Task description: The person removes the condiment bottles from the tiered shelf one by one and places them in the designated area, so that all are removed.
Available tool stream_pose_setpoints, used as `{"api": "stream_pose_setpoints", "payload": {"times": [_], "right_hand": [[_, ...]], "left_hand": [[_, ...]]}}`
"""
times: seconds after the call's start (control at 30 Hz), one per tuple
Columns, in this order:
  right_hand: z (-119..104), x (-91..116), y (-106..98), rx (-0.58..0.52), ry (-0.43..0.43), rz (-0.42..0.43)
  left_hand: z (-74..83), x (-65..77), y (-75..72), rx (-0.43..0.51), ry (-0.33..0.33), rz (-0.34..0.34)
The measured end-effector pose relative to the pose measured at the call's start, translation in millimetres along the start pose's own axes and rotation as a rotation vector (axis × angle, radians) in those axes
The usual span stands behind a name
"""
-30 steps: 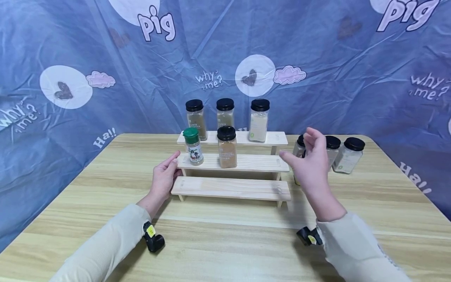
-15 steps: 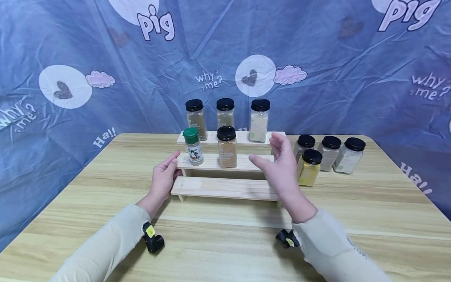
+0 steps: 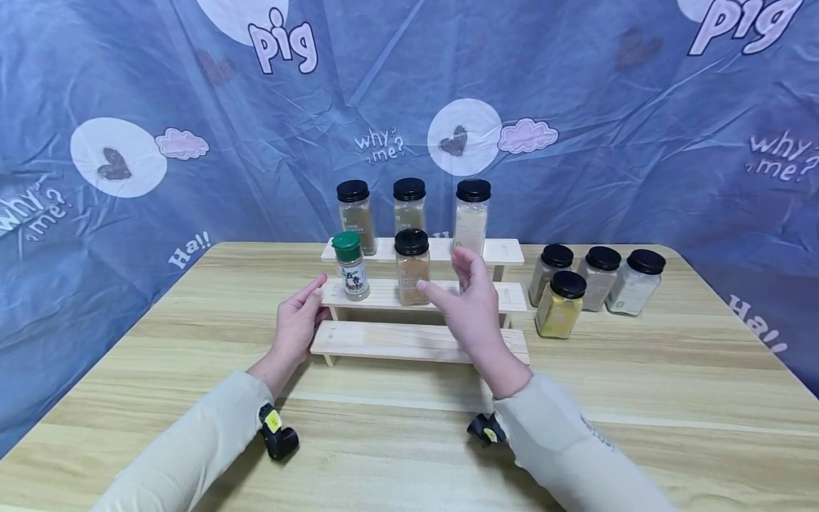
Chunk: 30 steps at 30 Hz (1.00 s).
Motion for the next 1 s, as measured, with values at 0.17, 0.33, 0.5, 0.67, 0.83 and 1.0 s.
{"api": "stream_pose_setpoints", "payload": {"times": [0.17, 0.33, 0.5, 0.67, 0.83, 1.0], "right_hand": [[7, -2, 10, -0.014, -0.002, -0.022], [13, -5, 20, -0.033, -0.006, -0.023], [18, -7, 28, -0.077, -0.033, -0.008], [22, -6, 34, -0.069, -0.086, 0.009], [24, -5, 39, -0.074, -0.126, 0.058], [23, -6, 40, -0.062, -0.136, 0.105]], "left_hand": [[0.5, 0.7, -0.2, -0.007, 0.0, 0.005], [1.2, 0.7, -0.6, -0.012, 0.014, 0.007], [1.4, 0.6, -0.1, -0.012, 0.014, 0.0], [2.5, 1.0, 1.3, -0.009, 0.015, -0.004], [3.5, 1.8, 1.2, -0.021, 0.015, -0.001], [3.8, 2.5, 0.8, -0.019, 0.011, 0.002]]}}
Point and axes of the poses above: each hand's wrist, its own x-axis away from the middle knuckle, its own y-axis out of the palm, z = x × y, the point moved 4 cm from there along -x, towards the middle knuckle, and after that the axes turned 1 degree about -y, right-handed, at the moved point
